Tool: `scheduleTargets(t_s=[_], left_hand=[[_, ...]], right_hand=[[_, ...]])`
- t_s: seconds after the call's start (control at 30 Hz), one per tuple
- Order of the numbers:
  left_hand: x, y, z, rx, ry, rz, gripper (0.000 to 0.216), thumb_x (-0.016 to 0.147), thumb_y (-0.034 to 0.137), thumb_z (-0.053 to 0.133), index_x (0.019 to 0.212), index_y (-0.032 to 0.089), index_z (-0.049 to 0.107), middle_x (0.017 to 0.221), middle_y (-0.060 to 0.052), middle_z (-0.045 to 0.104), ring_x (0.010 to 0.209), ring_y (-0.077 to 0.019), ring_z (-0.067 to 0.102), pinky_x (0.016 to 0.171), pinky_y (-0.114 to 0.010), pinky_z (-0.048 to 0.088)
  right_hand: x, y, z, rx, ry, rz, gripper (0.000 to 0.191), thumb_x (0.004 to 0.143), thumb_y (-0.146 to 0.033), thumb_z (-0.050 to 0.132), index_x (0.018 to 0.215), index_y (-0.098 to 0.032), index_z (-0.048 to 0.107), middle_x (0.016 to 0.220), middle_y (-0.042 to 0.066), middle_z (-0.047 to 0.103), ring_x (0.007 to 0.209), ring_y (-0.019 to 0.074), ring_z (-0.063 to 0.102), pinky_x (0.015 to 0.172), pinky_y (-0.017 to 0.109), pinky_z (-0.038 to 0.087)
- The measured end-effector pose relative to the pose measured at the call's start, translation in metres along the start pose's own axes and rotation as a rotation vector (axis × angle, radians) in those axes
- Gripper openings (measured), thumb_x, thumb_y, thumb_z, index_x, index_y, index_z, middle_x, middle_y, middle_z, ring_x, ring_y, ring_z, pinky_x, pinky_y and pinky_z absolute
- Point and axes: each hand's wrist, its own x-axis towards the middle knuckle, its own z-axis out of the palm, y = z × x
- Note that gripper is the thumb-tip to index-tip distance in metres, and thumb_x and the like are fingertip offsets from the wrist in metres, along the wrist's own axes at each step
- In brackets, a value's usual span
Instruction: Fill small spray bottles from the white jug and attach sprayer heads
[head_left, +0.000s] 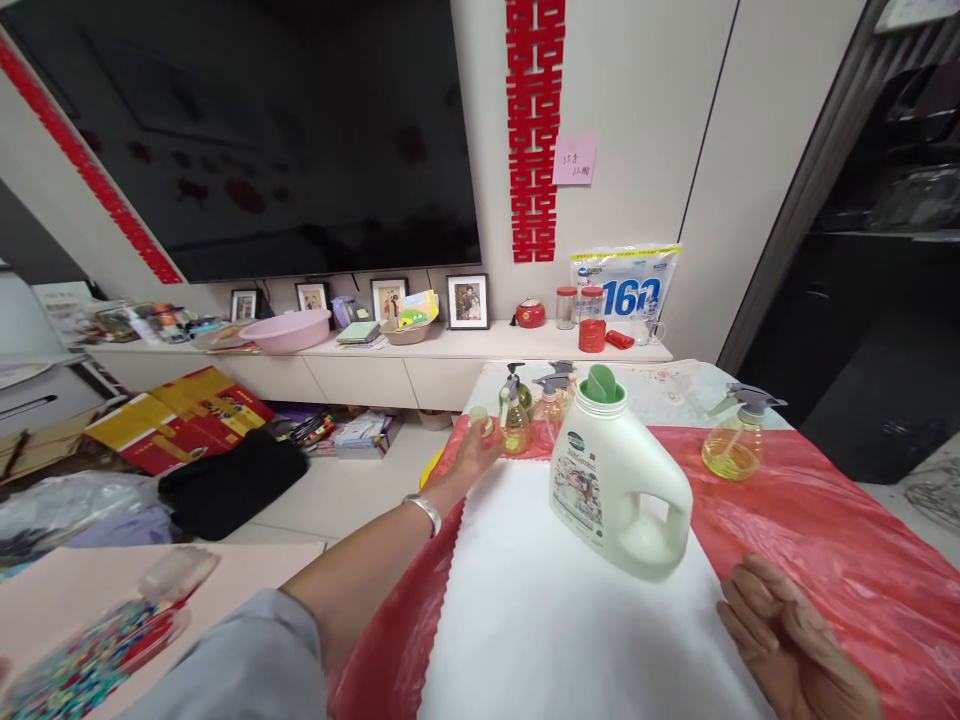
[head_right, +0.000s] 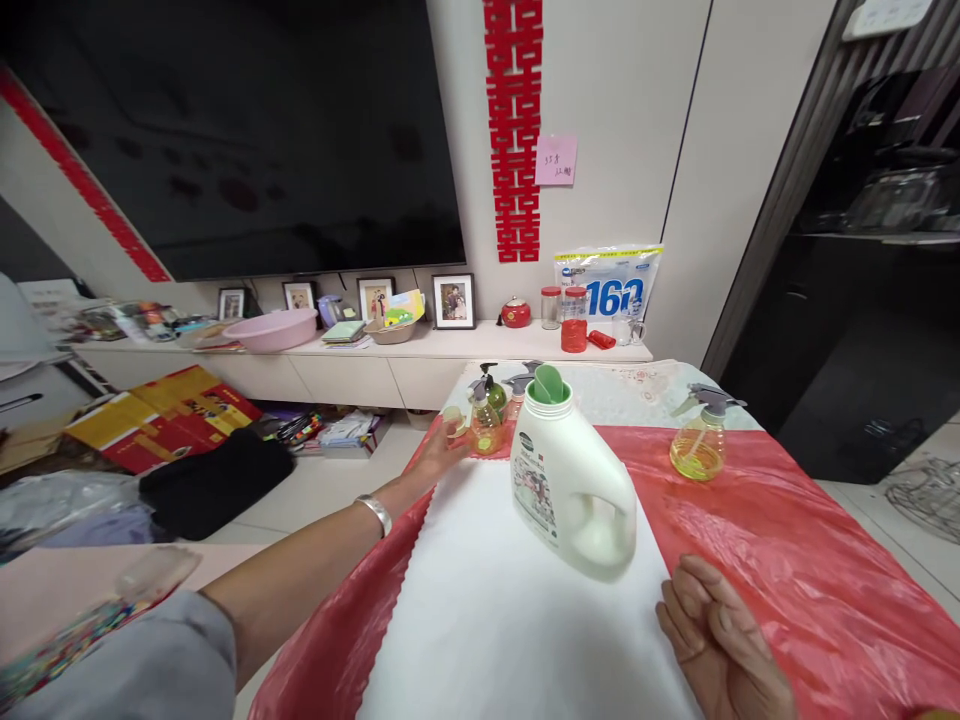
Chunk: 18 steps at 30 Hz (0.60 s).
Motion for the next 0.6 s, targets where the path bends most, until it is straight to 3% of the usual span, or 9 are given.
scheduleTargets(t_s=[0.2, 0.4, 0.6], left_hand=[[-0.027, -0.015, -0.015, 0.237, -0.029, 0.022, 0.050, 0.078, 0.014, 0.070, 0.127, 0.020, 0.059, 0.134, -0.013, 0.063, 0.125, -0.0327, 0.061, 0.108, -0.045, 0.049], [-0.058, -0.020, -0.031, 0.380, -0.078, 0.153, 0.046, 0.079, 0.009, 0.061, 0.123, 0.019, 0.064, 0.125, -0.011, 0.066, 0.120, -0.0286, 0.063, 0.110, -0.046, 0.049], [-0.098, -0.022, -0.042, 0.434, -0.130, 0.256, 0.044, 0.080, 0.008, 0.059, 0.121, 0.023, 0.065, 0.126, -0.008, 0.067, 0.121, -0.0251, 0.064, 0.109, -0.044, 0.052]], right_hand=[[-0.009, 0.001, 0.008, -0.072, -0.170, -0.013, 0.036, 0.067, -0.047, 0.090, 0.095, -0.027, 0.078, 0.069, 0.002, 0.040, 0.057, 0.0106, 0.038, 0.046, 0.025, 0.043], [-0.010, 0.009, 0.015, -0.083, -0.117, 0.011, 0.042, 0.063, -0.048, 0.091, 0.095, -0.024, 0.078, 0.070, 0.001, 0.038, 0.056, 0.0080, 0.038, 0.046, 0.022, 0.042], [-0.006, 0.015, 0.004, -0.101, -0.111, 0.038, 0.050, 0.061, -0.047, 0.092, 0.100, -0.020, 0.076, 0.075, 0.001, 0.040, 0.061, 0.0061, 0.037, 0.051, 0.019, 0.041]])
